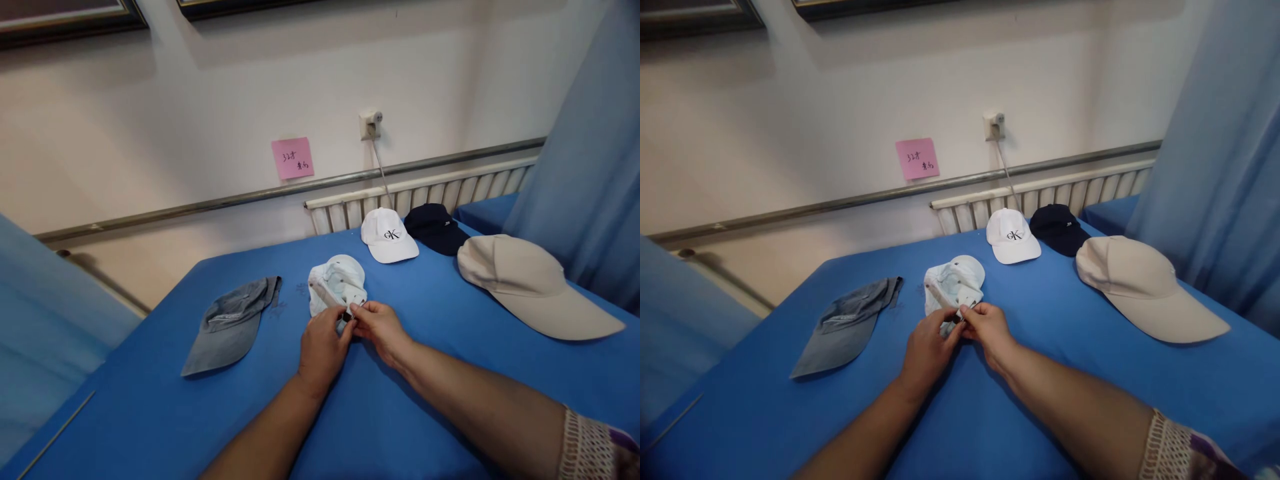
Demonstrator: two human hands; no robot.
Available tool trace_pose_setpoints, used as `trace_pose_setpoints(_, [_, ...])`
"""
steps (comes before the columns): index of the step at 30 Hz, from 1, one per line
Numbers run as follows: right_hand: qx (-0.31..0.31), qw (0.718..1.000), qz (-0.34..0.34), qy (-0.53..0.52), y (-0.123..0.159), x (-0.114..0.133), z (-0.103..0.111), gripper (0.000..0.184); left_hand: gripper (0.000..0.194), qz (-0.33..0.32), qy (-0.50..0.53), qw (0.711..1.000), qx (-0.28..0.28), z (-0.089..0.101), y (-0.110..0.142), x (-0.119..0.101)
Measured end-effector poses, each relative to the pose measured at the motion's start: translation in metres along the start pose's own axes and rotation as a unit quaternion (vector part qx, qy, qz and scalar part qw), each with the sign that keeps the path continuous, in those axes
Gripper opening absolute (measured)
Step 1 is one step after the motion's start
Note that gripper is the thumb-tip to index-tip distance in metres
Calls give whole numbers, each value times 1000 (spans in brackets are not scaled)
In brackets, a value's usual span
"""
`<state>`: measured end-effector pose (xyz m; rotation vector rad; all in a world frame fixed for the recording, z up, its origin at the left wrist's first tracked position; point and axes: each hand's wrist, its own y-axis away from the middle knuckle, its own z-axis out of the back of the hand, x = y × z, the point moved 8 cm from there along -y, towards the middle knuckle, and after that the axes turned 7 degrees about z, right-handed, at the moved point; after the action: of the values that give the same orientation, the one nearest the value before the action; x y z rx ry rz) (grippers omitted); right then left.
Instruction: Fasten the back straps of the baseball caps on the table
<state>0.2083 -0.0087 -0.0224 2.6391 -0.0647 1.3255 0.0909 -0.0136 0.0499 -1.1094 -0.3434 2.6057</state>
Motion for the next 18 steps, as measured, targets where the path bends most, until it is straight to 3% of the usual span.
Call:
trace_pose_setpoints(7, [-13, 999, 5, 34, 0, 5, 2, 44, 25, -36, -94, 995, 9, -5, 3, -9])
trace_pose_setpoints(13, [-5, 1000, 5, -3, 2, 7, -1, 43, 32, 18, -44, 999, -3, -3, -2, 5])
trace_pose_setpoints(18, [18, 999, 47, 13, 2, 10, -6, 42, 29, -15, -73, 997, 7, -5, -2, 2])
